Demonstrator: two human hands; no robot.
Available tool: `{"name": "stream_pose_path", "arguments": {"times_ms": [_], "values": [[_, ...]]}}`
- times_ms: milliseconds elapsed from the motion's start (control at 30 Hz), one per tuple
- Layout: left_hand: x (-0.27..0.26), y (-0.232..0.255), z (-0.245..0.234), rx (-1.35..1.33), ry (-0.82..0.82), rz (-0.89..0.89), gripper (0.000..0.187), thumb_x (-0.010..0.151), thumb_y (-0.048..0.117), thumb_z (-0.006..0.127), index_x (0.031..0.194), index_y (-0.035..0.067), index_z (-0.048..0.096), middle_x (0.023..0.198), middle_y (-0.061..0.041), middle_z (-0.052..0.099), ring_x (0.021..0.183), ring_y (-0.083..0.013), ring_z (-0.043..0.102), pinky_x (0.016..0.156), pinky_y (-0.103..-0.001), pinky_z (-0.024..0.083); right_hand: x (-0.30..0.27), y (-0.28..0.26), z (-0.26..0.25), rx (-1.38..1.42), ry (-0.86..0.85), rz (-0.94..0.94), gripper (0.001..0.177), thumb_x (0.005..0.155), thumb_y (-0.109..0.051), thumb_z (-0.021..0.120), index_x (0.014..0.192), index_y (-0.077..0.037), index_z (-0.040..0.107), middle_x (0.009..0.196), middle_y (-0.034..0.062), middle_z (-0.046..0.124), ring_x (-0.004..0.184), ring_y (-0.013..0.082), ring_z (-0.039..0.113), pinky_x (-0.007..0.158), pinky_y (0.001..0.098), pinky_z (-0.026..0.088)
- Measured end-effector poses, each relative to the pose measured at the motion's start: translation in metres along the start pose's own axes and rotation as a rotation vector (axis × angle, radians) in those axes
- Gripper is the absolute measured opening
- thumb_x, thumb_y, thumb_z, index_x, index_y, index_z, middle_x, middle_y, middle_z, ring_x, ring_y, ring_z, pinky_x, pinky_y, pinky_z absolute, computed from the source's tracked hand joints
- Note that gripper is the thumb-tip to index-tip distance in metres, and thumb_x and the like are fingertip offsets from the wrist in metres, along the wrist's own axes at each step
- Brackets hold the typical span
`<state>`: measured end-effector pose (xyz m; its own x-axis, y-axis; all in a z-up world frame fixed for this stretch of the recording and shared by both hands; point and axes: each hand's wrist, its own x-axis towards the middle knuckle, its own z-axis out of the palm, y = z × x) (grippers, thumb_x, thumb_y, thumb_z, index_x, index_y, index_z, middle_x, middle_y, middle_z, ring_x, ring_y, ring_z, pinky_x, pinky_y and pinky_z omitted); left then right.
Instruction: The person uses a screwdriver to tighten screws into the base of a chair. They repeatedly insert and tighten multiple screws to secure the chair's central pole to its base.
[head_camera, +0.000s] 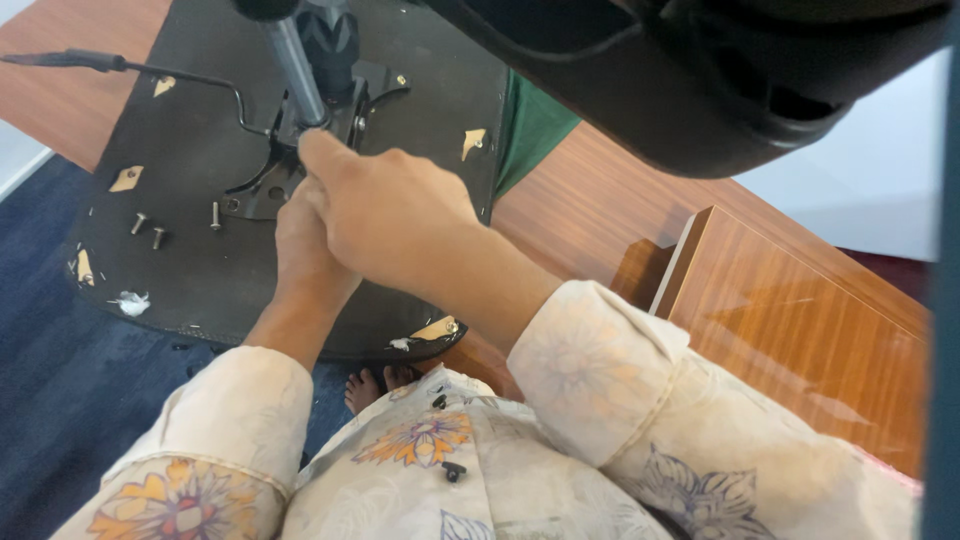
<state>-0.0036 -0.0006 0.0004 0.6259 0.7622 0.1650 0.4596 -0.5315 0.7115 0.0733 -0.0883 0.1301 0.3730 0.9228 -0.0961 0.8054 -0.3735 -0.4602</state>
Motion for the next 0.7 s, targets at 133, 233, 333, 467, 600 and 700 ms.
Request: {"name": "stream_pose_path", "arguments": {"times_ms": [133,233,333,467,600,700], "values": [[-0.001,-0.001,0.0,-0.09,-0.02,0.019,0.031,0.089,0.026,0.072,0.109,0.004,0.065,0.104,-0.015,0.074,0.101,-0.0333,0.073,0.082,-0.042,0.055,-0.002,0.002,0.001,0.013,-0.055,-0.025,0.024,0.088,-0.019,0.058,0.112,-0.02,0.054,0.096,0.014,0.075,0.093,0.0404,0.071,0.074,0.0546,0.053],[-0.003,0.0,0.001,-0.185,-0.06,-0.001,0.031,0.088,0.024,0.071,0.111,0.004,0.063,0.104,-0.014,0.074,0.102,-0.0326,0.073,0.083,-0.041,0.055,-0.001,0.01,0.003,0.002,-0.031,-0.04,0.026,0.085,-0.015,0.062,0.11,-0.021,0.059,0.103,0.0143,0.071,0.098,0.0397,0.07,0.076,0.0519,0.054],[-0.003,0.001,-0.001,-0.129,-0.082,0.012,0.027,0.089,0.021,0.071,0.11,0.006,0.067,0.107,-0.015,0.075,0.105,-0.0356,0.071,0.084,-0.042,0.054,0.002,0.02,0.003,-0.019,-0.004,-0.046,0.023,0.083,-0.017,0.066,0.105,-0.023,0.064,0.108,0.0153,0.067,0.1,0.0381,0.07,0.079,0.0489,0.056],[0.004,0.005,0.0,-0.071,-0.09,0.019,0.025,0.091,0.02,0.068,0.111,0.005,0.064,0.104,-0.016,0.075,0.104,-0.0367,0.07,0.085,-0.043,0.054,0.003,0.028,-0.002,0.021,0.015,-0.065,0.013,0.084,-0.02,0.064,0.097,-0.019,0.066,0.101,0.0134,0.072,0.096,0.0361,0.073,0.078,0.0481,0.057],[0.011,0.011,0.006,-0.02,-0.031,0.069,0.02,0.092,0.016,0.071,0.107,0.004,0.063,0.103,-0.015,0.074,0.101,-0.0352,0.071,0.084,-0.042,0.054,0.009,0.025,-0.014,0.0,-0.017,0.056,0.028,0.096,-0.038,0.059,0.112,-0.015,0.056,0.099,0.0165,0.075,0.097,0.0404,0.071,0.08,0.0533,0.054],[0.01,0.014,0.01,-0.088,-0.058,-0.056,0.018,0.085,0.002,0.065,0.103,0.007,0.066,0.098,-0.011,0.076,0.095,-0.0289,0.075,0.085,-0.039,0.056,0.015,0.025,-0.026,-0.034,-0.127,0.19,0.035,0.094,-0.041,0.059,0.115,-0.014,0.055,0.101,0.0173,0.075,0.097,0.0387,0.073,0.082,0.0525,0.055]]}}
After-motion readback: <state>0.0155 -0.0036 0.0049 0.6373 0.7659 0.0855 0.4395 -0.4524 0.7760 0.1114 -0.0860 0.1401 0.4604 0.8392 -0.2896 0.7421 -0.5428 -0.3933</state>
